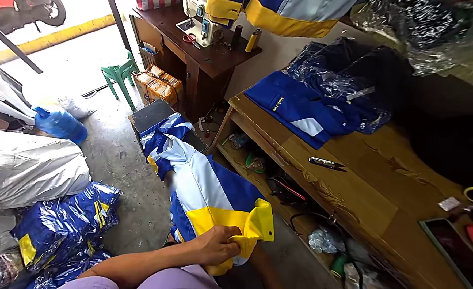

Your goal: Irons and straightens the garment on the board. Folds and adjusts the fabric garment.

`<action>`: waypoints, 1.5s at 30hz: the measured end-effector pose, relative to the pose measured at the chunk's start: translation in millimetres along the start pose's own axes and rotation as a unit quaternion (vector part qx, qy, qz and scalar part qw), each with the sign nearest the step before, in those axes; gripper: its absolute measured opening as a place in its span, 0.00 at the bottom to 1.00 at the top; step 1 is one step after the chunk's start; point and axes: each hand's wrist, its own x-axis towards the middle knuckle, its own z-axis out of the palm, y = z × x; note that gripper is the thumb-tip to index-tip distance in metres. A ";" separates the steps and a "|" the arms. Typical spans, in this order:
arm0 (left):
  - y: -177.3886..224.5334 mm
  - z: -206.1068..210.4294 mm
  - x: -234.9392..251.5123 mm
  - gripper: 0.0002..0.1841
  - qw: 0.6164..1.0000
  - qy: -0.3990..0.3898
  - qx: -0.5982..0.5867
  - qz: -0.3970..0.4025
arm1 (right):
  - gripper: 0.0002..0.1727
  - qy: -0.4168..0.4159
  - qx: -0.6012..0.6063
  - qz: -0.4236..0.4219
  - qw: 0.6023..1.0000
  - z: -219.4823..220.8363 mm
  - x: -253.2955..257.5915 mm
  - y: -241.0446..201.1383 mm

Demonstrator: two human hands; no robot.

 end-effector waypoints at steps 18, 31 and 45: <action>-69.0 -73.1 50.1 0.18 0.905 0.200 0.375 0.029 | 0.18 0.371 0.466 0.076 0.799 19.3 53.6 79.5; -108.1 -142.4 123.6 0.36 0.845 0.177 0.489 -0.125 | 0.14 0.463 0.572 0.101 0.670 -43.0 54.5 150.6; -114.7 -53.1 65.2 0.20 0.859 0.254 0.436 0.089 | 0.14 0.282 0.523 0.080 0.801 33.2 29.2 98.2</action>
